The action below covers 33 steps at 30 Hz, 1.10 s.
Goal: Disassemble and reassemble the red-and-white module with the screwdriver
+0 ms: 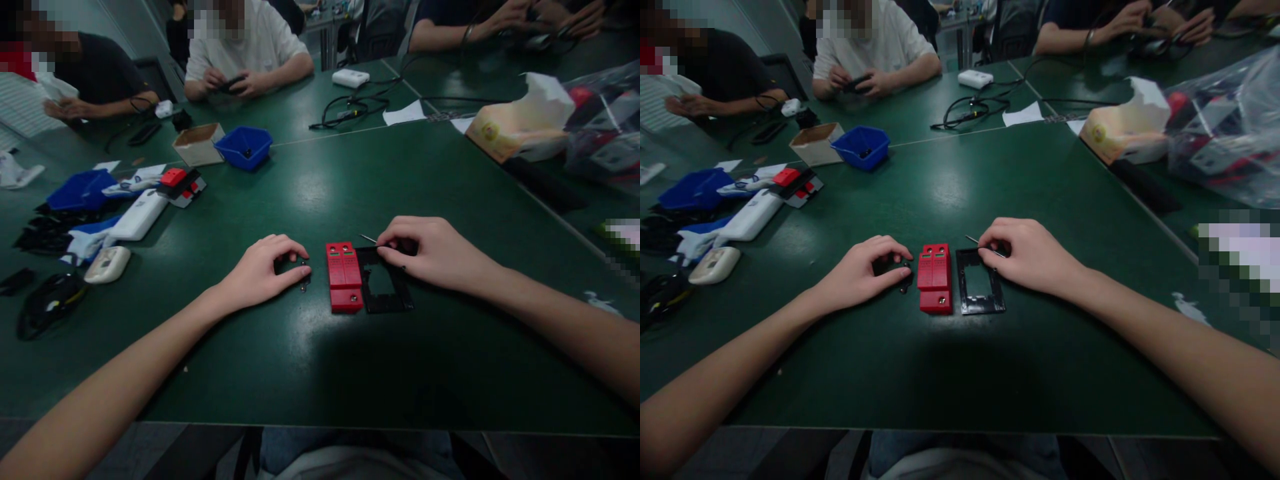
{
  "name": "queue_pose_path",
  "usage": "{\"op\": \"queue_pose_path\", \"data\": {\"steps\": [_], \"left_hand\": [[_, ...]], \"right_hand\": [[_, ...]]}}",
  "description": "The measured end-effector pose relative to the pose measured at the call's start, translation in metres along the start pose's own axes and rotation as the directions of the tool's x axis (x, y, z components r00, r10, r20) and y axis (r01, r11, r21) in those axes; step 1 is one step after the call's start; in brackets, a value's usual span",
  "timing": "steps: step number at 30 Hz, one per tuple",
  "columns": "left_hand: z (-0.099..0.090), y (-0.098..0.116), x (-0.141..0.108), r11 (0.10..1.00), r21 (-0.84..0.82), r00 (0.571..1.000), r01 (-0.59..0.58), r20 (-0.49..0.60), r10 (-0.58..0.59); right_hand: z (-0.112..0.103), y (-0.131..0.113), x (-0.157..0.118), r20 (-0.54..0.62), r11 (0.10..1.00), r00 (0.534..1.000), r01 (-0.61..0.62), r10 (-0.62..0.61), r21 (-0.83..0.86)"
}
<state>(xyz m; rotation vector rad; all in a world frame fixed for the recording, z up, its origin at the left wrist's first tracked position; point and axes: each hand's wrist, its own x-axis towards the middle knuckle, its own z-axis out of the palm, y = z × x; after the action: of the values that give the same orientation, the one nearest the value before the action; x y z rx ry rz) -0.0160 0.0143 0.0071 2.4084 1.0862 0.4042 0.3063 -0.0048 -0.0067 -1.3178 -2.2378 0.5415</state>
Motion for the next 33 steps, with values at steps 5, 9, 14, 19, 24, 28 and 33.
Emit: {"op": "queue_pose_path", "data": {"steps": [5, 9, 14, 19, 24, 28, 33], "left_hand": [[0.0029, 0.0010, 0.0007, 0.999, 0.041, 1.000, -0.002, -0.007, 0.002], [0.0010, 0.0002, 0.0002, 1.000, 0.010, 1.000, 0.004, -0.002, -0.004], [-0.0001, -0.0006, -0.0006, 1.000, 0.009, 1.000, 0.006, 0.006, -0.007], [0.0012, -0.0002, -0.0003, 1.000, 0.015, 1.000, -0.001, 0.005, 0.001], [0.0010, 0.0007, -0.0004, 1.000, 0.010, 1.000, 0.002, 0.009, -0.002], [0.0009, 0.0010, 0.0001, 1.000, 0.022, 1.000, 0.001, 0.007, -0.001], [0.0018, -0.0002, -0.0001, 0.999, 0.040, 1.000, -0.020, 0.003, 0.020]], "right_hand": [[-0.0006, -0.0003, 0.0005, 0.009, 1.000, 1.000, -0.004, 0.004, -0.010], [-0.0012, 0.0001, 0.0003, 0.023, 1.000, 1.000, -0.019, 0.019, 0.004], [-0.0022, 0.0007, 0.0009, 0.032, 1.000, 0.999, -0.016, 0.016, 0.001], [-0.0022, -0.0001, 0.0010, 0.031, 1.000, 0.999, -0.015, 0.015, 0.001], [-0.0014, -0.0002, 0.0003, 0.026, 1.000, 1.000, -0.003, 0.003, 0.002], [-0.0013, 0.0001, 0.0001, 0.018, 1.000, 1.000, -0.005, 0.005, 0.002], [0.0000, 0.0004, -0.0016, -0.016, 0.999, 1.000, 0.018, -0.018, 0.030]]}}
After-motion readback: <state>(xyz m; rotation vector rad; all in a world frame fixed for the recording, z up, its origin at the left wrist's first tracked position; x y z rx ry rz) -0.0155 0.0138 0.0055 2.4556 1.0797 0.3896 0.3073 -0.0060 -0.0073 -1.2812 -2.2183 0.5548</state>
